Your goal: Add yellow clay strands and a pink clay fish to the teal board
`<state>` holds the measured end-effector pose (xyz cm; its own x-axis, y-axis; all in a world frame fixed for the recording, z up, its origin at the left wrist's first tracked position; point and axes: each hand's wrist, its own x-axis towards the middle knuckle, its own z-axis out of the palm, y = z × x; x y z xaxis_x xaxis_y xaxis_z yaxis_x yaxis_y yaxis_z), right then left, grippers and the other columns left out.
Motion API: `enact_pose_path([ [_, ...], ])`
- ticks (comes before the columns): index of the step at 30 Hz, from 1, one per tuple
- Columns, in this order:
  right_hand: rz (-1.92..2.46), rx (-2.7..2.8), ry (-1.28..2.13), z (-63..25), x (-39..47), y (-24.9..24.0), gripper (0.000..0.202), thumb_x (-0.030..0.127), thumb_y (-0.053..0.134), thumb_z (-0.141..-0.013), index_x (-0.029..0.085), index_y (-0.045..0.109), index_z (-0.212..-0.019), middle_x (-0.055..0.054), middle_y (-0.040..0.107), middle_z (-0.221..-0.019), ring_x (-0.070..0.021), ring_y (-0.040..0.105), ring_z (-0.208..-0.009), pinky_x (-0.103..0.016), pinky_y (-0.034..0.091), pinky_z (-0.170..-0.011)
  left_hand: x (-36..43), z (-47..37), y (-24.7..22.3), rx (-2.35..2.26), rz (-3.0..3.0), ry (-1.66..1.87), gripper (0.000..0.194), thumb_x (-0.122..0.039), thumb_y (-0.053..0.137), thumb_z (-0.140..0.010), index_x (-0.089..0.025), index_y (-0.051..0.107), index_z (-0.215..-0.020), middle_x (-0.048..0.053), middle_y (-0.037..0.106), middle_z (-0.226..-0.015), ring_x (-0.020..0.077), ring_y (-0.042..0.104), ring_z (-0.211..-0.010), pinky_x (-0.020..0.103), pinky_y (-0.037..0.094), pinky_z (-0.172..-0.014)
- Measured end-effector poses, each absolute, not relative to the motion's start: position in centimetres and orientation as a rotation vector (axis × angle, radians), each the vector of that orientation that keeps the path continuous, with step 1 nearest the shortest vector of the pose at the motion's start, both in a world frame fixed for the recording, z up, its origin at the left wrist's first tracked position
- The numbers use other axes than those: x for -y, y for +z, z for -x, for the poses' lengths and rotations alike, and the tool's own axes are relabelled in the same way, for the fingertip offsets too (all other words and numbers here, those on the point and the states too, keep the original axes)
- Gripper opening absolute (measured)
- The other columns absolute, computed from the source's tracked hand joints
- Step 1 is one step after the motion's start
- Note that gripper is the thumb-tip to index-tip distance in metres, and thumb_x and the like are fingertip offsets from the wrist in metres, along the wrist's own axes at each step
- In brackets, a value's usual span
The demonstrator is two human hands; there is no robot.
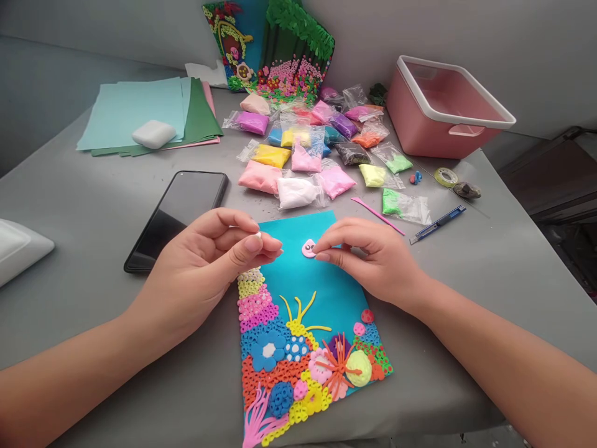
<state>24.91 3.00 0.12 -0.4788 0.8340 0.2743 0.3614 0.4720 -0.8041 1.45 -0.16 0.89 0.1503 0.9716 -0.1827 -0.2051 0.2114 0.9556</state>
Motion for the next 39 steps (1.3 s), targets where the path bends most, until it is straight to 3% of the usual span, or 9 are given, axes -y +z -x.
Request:
enact_pose_path([
  [8,1.037,2.079,0.859,-25.05,-3.1,-0.14,0.01,0.025,0.074,-0.089,0.029,0.081,-0.094,-0.003,0.077,-0.092,-0.0165,0.069,-0.081,-0.028,0.054,-0.067,0.16,-1.5,0.98,-1.057,-0.968,1.068,0.021,-0.032,0.078,-0.086,-0.023,0.06,-0.09,-0.003,0.08,-0.082,0.0143,0.077,-0.085,0.024,0.061,-0.083],
  [15,1.078,2.068,0.889,-24.92,-2.91,-0.05,0.01,0.027,0.063,-0.096,0.023,0.072,-0.093,-0.003,0.071,-0.09,-0.0138,0.065,-0.077,-0.026,0.05,-0.065,0.1,-1.41,0.97,-1.006,-0.939,1.069,0.02,-0.03,0.078,-0.087,-0.022,0.06,-0.091,-0.006,0.08,-0.082,0.0085,0.076,-0.083,0.015,0.059,-0.081],
  [20,1.082,1.939,1.047,-25.18,-2.88,-0.5,0.03,0.036,0.046,-0.105,0.022,0.059,-0.081,-0.001,0.062,-0.076,-0.0139,0.059,-0.07,-0.028,0.048,-0.064,0.09,-1.45,0.84,-1.001,-0.934,1.073,0.02,-0.029,0.078,-0.088,-0.022,0.059,-0.09,-0.008,0.08,-0.08,0.006,0.076,-0.081,0.012,0.058,-0.08],
  [23,1.106,2.003,0.958,-25.19,-2.95,-0.57,0.028,0.036,0.053,-0.102,0.022,0.059,-0.079,0.0,0.059,-0.074,-0.0133,0.055,-0.068,-0.027,0.045,-0.061,0.06,-1.44,0.74,-0.997,-0.942,1.069,0.019,-0.03,0.077,-0.088,-0.022,0.06,-0.091,-0.008,0.08,-0.081,0.0058,0.076,-0.081,0.013,0.059,-0.08],
  [27,1.097,2.042,0.921,-25.03,-2.89,-0.39,0.013,0.03,0.056,-0.1,0.022,0.062,-0.092,-0.001,0.063,-0.085,-0.0121,0.057,-0.072,-0.025,0.046,-0.061,0.05,-1.43,0.74,-0.997,-0.944,1.071,0.02,-0.03,0.078,-0.088,-0.022,0.06,-0.09,-0.008,0.08,-0.081,0.0058,0.076,-0.082,0.013,0.059,-0.081],
  [31,1.103,2.081,0.863,-25.03,-2.95,-0.29,0.019,0.026,0.05,-0.103,0.022,0.065,-0.091,-0.001,0.067,-0.082,-0.0111,0.059,-0.068,-0.025,0.048,-0.064,0.05,-1.42,0.77,-0.995,-0.935,1.08,0.019,-0.03,0.078,-0.087,-0.022,0.061,-0.09,-0.008,0.08,-0.08,0.0058,0.076,-0.082,0.012,0.059,-0.08],
  [36,1.128,2.096,0.755,-25.06,-3.22,-0.36,0.009,0.026,0.067,-0.094,0.022,0.069,-0.086,0.0,0.07,-0.081,-0.0126,0.063,-0.071,-0.024,0.049,-0.061,0.05,-1.36,0.67,-0.978,-0.969,1.09,0.014,-0.029,0.078,-0.088,-0.023,0.066,-0.092,-0.008,0.081,-0.081,0.0062,0.076,-0.082,0.013,0.059,-0.081],
  [39,1.114,2.115,0.713,-25.02,-3.25,-0.34,0.008,0.021,0.064,-0.095,0.023,0.071,-0.091,-0.001,0.074,-0.088,-0.0126,0.067,-0.077,-0.023,0.051,-0.066,0.08,-1.36,0.66,-0.97,-0.982,1.094,0.012,-0.029,0.078,-0.088,-0.023,0.068,-0.091,-0.008,0.081,-0.083,0.0066,0.076,-0.083,0.014,0.06,-0.082],
])
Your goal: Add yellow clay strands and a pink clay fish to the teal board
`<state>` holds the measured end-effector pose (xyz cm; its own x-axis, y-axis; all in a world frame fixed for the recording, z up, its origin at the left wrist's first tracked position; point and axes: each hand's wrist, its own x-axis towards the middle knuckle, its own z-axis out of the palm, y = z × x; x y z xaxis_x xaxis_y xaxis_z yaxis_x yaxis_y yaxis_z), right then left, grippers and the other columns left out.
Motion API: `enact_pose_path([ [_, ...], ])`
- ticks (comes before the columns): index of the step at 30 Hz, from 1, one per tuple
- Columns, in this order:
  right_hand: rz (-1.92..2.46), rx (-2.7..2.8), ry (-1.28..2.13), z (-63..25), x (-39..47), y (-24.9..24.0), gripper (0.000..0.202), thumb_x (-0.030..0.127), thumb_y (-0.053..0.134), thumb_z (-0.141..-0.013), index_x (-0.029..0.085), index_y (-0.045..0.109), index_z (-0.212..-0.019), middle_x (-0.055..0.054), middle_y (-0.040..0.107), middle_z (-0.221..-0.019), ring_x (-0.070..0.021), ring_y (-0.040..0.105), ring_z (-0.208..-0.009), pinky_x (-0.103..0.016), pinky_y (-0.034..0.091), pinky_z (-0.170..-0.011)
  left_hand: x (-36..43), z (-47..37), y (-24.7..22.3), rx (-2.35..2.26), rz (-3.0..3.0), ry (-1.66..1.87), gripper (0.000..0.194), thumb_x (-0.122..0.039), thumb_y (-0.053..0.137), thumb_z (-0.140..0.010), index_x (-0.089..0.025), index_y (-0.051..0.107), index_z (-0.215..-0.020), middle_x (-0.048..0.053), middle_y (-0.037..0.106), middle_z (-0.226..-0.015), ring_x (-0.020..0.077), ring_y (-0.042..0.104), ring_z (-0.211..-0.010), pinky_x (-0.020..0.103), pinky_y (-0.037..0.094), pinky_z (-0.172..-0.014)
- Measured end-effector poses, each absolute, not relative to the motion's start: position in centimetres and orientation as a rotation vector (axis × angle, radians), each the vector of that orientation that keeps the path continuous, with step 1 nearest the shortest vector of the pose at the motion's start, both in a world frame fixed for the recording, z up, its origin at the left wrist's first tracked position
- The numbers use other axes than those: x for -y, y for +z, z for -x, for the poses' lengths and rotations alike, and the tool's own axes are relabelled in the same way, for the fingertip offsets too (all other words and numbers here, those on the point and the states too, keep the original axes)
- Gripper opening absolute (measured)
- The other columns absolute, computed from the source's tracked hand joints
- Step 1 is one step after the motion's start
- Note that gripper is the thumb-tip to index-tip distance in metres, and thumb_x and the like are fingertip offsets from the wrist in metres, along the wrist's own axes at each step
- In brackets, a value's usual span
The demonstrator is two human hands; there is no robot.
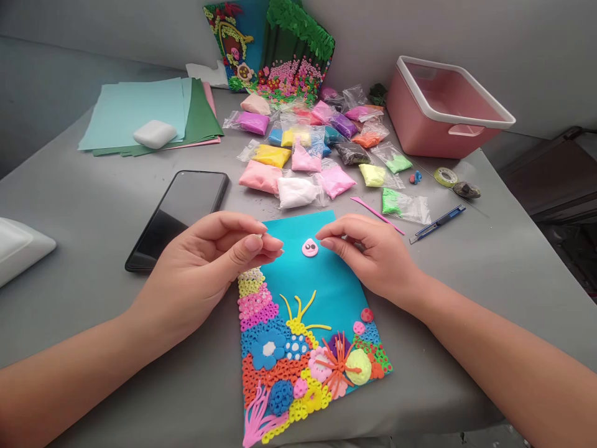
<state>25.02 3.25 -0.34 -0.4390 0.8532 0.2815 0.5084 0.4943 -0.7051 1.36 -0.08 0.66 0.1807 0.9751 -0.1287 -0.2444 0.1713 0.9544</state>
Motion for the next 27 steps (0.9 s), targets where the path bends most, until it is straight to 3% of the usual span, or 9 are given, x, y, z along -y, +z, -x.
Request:
enact_pose_path([
  [6,1.125,2.13,0.662,-24.98,-3.23,-0.29,0.017,0.026,0.066,-0.094,0.022,0.066,-0.077,0.0,0.066,-0.071,-0.0125,0.058,-0.063,-0.025,0.047,-0.056,0.05,-1.42,0.74,-0.972,-0.976,1.096,0.011,-0.029,0.078,-0.087,-0.022,0.069,-0.09,-0.007,0.08,-0.081,0.0073,0.076,-0.082,0.015,0.061,-0.082],
  [12,1.057,2.149,0.628,-24.96,-3.1,-0.22,0.007,0.018,0.068,-0.092,0.024,0.071,-0.092,-0.002,0.074,-0.087,-0.0141,0.066,-0.075,-0.025,0.053,-0.064,0.05,-1.36,0.66,-0.974,-0.969,1.096,0.011,-0.029,0.078,-0.087,-0.023,0.07,-0.089,-0.007,0.08,-0.081,0.0071,0.076,-0.081,0.015,0.061,-0.082],
  [15,1.03,2.175,0.627,-25.06,-3.08,-0.13,0.009,0.019,0.067,-0.093,0.023,0.073,-0.089,-0.001,0.076,-0.084,-0.0137,0.069,-0.074,-0.026,0.054,-0.067,0.1,-1.3,0.65,-0.971,-0.971,1.093,0.011,-0.029,0.079,-0.087,-0.023,0.069,-0.089,-0.007,0.079,-0.08,0.007,0.076,-0.081,0.015,0.06,-0.081],
  [19,1.044,2.17,0.618,-25.08,-3.14,-0.19,0.01,0.023,0.071,-0.091,0.022,0.071,-0.082,0.0,0.072,-0.076,-0.0128,0.065,-0.066,-0.026,0.051,-0.059,0.07,-1.31,0.68,-0.963,-0.965,1.099,0.011,-0.029,0.078,-0.087,-0.023,0.069,-0.089,-0.007,0.08,-0.081,0.0071,0.075,-0.081,0.015,0.06,-0.082],
  [27,1.05,2.082,0.682,-24.93,-2.89,-0.15,0.007,0.018,0.071,-0.089,0.025,0.074,-0.087,-0.002,0.077,-0.086,-0.017,0.071,-0.077,-0.03,0.057,-0.067,0.14,-1.4,0.78,-1.004,-0.961,1.084,0.013,-0.031,0.078,-0.087,-0.022,0.068,-0.09,-0.004,0.079,-0.08,0.0105,0.076,-0.082,0.019,0.06,-0.083],
])
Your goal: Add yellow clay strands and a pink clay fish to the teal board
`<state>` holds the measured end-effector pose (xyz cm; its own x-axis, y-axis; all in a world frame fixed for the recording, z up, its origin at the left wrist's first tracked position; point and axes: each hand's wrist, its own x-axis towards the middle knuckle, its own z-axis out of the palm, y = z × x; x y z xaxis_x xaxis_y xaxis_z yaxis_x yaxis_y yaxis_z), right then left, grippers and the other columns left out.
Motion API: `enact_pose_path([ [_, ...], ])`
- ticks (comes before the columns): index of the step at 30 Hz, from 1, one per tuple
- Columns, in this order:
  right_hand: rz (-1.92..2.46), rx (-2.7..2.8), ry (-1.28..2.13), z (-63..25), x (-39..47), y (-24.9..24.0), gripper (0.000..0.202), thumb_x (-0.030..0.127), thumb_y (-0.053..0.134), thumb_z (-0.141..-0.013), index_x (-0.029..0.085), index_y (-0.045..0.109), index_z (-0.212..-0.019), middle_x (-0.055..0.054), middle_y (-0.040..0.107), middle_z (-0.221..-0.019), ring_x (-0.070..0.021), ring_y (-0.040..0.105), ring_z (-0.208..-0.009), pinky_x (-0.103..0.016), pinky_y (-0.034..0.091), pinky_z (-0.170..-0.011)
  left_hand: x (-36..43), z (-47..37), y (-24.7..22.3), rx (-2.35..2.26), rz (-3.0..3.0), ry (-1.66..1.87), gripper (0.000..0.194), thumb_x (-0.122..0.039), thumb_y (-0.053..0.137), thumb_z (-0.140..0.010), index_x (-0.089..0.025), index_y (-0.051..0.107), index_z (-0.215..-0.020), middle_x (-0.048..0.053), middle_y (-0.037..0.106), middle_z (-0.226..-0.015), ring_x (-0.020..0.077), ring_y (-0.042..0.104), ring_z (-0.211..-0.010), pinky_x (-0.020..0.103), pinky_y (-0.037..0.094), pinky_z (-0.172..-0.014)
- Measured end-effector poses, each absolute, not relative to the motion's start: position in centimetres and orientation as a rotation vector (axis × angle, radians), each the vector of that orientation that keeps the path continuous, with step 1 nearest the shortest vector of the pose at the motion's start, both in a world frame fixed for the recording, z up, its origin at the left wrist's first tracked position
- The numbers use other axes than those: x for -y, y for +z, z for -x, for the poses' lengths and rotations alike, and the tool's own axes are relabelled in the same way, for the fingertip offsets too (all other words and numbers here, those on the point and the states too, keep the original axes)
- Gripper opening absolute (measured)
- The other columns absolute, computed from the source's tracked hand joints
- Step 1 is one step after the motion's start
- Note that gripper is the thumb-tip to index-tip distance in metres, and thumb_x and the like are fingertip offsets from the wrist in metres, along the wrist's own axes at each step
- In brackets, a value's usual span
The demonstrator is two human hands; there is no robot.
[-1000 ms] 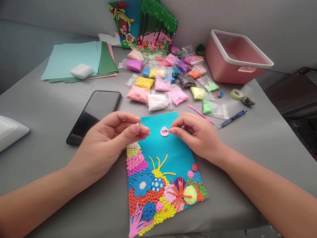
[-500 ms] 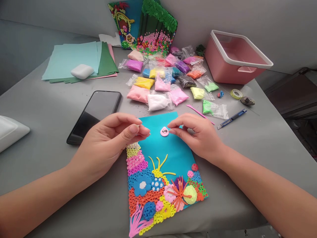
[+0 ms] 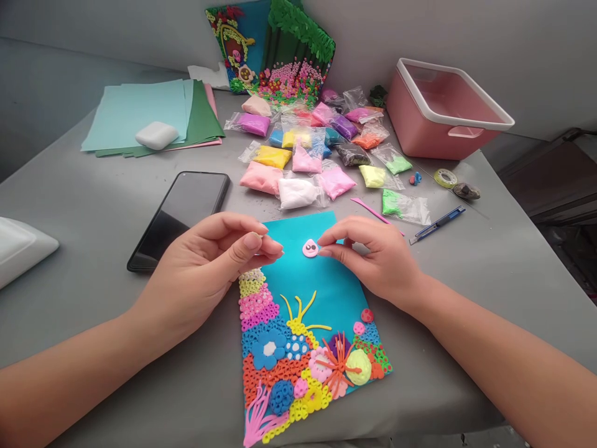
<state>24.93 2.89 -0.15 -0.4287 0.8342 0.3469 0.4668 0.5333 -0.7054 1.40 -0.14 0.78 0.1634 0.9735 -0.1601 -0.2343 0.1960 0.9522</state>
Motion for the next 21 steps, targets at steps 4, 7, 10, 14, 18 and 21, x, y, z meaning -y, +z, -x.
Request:
enact_pose_path([
  [4,0.973,2.027,0.787,-25.0,-2.79,-0.04,0.008,0.018,0.073,-0.087,0.026,0.075,-0.085,-0.002,0.079,-0.086,-0.0192,0.074,-0.082,-0.033,0.061,-0.074,0.19,-1.41,0.81,-1.019,-0.978,1.079,0.015,-0.033,0.078,-0.086,-0.022,0.068,-0.09,-0.003,0.079,-0.08,0.0132,0.076,-0.083,0.023,0.061,-0.083],
  [7,0.932,2.013,0.807,-25.08,-2.78,-0.12,0.009,0.017,0.074,-0.086,0.025,0.075,-0.086,-0.001,0.079,-0.087,-0.0185,0.075,-0.084,-0.032,0.062,-0.076,0.16,-1.4,0.86,-1.025,-0.977,1.079,0.016,-0.034,0.078,-0.086,-0.022,0.068,-0.089,-0.002,0.079,-0.08,0.0134,0.076,-0.083,0.023,0.061,-0.083],
  [10,0.919,2.016,0.824,-25.14,-2.79,-0.23,0.01,0.015,0.075,-0.086,0.025,0.075,-0.087,-0.001,0.079,-0.089,-0.0183,0.075,-0.087,-0.032,0.062,-0.079,0.13,-1.41,0.91,-1.024,-0.976,1.078,0.016,-0.034,0.078,-0.086,-0.022,0.068,-0.09,-0.002,0.079,-0.08,0.0135,0.076,-0.083,0.023,0.061,-0.083],
  [14,0.947,2.017,0.83,-25.09,-2.84,-0.24,0.009,0.016,0.073,-0.087,0.025,0.074,-0.085,-0.001,0.079,-0.088,-0.0185,0.075,-0.086,-0.033,0.062,-0.079,0.13,-1.44,0.95,-1.012,-0.971,1.086,0.015,-0.033,0.078,-0.087,-0.022,0.068,-0.089,-0.003,0.078,-0.08,0.012,0.075,-0.083,0.022,0.06,-0.083],
  [18,1.04,2.027,0.845,-24.93,-2.86,-0.18,0.007,0.019,0.074,-0.086,0.025,0.076,-0.082,-0.001,0.08,-0.087,-0.0187,0.076,-0.082,-0.031,0.063,-0.076,0.19,-1.46,0.97,-1.023,-0.978,1.082,0.016,-0.034,0.078,-0.086,-0.022,0.068,-0.09,-0.002,0.079,-0.081,0.0131,0.076,-0.083,0.023,0.061,-0.083],
  [21,1.125,2.044,0.807,-24.89,-2.84,-0.22,0.006,0.02,0.076,-0.085,0.025,0.078,-0.084,-0.001,0.081,-0.088,-0.0186,0.076,-0.079,-0.029,0.063,-0.071,0.23,-1.44,0.94,-1.039,-0.979,1.076,0.017,-0.035,0.078,-0.086,-0.022,0.067,-0.091,-0.001,0.079,-0.081,0.0143,0.076,-0.084,0.025,0.061,-0.084],
])
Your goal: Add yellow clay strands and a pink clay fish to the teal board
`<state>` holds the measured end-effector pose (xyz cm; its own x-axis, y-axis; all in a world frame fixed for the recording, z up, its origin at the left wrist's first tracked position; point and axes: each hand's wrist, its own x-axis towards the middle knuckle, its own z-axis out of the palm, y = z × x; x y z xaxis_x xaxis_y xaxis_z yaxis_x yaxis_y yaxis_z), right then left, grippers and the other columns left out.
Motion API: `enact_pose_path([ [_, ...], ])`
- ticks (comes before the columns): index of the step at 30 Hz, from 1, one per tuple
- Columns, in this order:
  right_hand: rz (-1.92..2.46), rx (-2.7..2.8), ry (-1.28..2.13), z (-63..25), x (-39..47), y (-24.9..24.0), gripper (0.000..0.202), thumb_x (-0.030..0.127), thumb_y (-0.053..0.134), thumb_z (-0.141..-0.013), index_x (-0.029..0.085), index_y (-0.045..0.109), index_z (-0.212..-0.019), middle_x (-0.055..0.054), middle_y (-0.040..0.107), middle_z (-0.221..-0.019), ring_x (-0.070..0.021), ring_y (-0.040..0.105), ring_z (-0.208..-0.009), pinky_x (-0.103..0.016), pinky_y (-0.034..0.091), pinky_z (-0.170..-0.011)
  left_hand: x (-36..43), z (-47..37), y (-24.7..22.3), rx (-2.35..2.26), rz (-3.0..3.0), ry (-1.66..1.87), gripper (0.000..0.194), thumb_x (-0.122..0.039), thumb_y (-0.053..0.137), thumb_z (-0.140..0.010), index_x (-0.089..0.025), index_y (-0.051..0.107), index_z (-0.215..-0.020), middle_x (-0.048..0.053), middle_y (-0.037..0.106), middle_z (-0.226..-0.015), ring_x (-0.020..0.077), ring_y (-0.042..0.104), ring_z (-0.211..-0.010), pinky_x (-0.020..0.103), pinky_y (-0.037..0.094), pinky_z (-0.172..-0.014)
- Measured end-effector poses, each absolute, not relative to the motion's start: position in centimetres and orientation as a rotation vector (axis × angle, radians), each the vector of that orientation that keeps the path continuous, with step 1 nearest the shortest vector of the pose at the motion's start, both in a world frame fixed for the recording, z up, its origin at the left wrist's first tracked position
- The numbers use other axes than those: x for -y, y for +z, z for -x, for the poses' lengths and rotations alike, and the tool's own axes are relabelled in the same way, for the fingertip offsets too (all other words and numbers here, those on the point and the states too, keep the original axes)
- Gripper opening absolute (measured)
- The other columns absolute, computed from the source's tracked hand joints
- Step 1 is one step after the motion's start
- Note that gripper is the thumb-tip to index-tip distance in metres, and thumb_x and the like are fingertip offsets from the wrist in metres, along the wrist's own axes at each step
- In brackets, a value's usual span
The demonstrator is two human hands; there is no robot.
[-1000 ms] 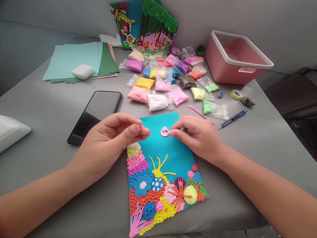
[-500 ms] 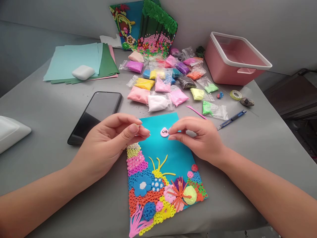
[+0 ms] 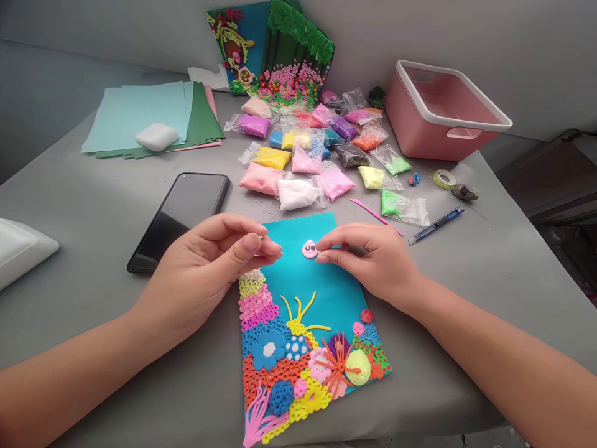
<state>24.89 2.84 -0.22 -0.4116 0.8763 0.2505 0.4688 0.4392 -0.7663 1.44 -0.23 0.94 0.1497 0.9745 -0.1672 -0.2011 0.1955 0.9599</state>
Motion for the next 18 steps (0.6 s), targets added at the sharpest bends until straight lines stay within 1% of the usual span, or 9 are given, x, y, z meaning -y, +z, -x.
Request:
enact_pose_path([
  [4,1.106,2.106,0.724,-24.98,-2.9,-0.4,0.009,0.018,0.075,-0.086,0.025,0.079,-0.09,-0.002,0.081,-0.091,-0.0184,0.076,-0.082,-0.028,0.062,-0.071,0.16,-1.37,0.82,-1.024,-0.974,1.073,0.016,-0.034,0.077,-0.087,-0.022,0.068,-0.091,-0.002,0.079,-0.081,0.0129,0.075,-0.084,0.023,0.06,-0.084],
  [9,1.056,2.204,0.593,-25.13,-3.0,-0.7,0.011,0.02,0.076,-0.086,0.025,0.075,-0.096,-0.002,0.078,-0.093,-0.0179,0.073,-0.081,-0.029,0.059,-0.069,0.09,-1.32,0.81,-1.021,-0.982,1.079,0.016,-0.034,0.077,-0.087,-0.022,0.068,-0.09,-0.002,0.079,-0.081,0.0143,0.076,-0.085,0.025,0.061,-0.084],
  [14,0.977,2.251,0.47,-24.96,-3.17,-0.98,0.007,0.02,0.074,-0.088,0.023,0.073,-0.095,-0.004,0.077,-0.091,-0.0181,0.072,-0.084,-0.031,0.058,-0.078,0.14,-1.34,0.86,-0.992,-0.973,1.077,0.014,-0.033,0.077,-0.087,-0.023,0.068,-0.09,-0.004,0.079,-0.08,0.0109,0.075,-0.084,0.02,0.059,-0.082],
  [18,0.949,2.255,0.457,-24.57,-3.53,-1.11,0.002,0.023,0.071,-0.091,0.024,0.073,-0.09,-0.003,0.075,-0.086,-0.0175,0.071,-0.081,-0.031,0.058,-0.076,0.14,-1.41,0.84,-1.007,-0.978,1.073,0.014,-0.033,0.077,-0.087,-0.023,0.068,-0.09,-0.003,0.079,-0.081,0.0123,0.075,-0.084,0.022,0.06,-0.083],
])
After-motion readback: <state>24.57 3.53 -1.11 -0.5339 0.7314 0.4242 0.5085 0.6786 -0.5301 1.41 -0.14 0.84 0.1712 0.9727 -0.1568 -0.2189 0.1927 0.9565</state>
